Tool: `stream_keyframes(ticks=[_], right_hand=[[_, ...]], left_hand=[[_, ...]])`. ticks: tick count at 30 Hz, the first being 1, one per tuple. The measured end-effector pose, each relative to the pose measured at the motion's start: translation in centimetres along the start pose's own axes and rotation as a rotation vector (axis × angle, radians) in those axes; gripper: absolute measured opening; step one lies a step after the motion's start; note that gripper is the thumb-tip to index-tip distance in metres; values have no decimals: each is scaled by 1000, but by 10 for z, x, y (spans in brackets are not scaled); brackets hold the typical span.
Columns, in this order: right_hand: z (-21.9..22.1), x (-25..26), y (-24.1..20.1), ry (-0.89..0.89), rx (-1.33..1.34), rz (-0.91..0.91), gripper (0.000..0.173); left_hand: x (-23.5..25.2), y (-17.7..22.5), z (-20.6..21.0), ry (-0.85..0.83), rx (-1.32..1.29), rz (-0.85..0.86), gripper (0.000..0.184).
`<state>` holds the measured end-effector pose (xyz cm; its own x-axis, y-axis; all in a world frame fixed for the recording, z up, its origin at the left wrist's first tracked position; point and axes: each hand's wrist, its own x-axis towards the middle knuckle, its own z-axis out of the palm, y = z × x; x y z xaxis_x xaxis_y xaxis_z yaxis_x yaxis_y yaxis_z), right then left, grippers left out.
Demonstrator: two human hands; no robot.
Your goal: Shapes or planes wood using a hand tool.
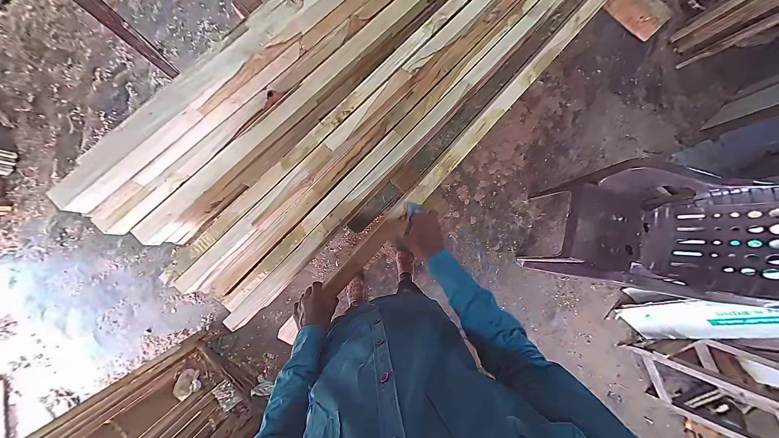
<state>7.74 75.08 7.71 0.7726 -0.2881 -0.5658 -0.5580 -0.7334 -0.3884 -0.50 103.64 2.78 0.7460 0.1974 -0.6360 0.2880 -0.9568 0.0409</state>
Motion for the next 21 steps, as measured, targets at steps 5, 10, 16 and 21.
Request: stream_keyframes(ticks=[5, 10, 16, 21], right_hand=[[59, -66, -16, -119, -231, -105, 54], [82, -72, -5, 95, -8, -334, 56], [167, -108, -2, -76, -118, -225, 75], [127, -130, -20, 128, 24, -99, 50]], left_hand=[[19, -17, -3, -101, -29, 106, 63], [42, -78, -29, -469, -220, 285, 85], [58, -141, -14, -627, -322, 426, 59], [25, -127, -8, -402, -237, 336, 58]])
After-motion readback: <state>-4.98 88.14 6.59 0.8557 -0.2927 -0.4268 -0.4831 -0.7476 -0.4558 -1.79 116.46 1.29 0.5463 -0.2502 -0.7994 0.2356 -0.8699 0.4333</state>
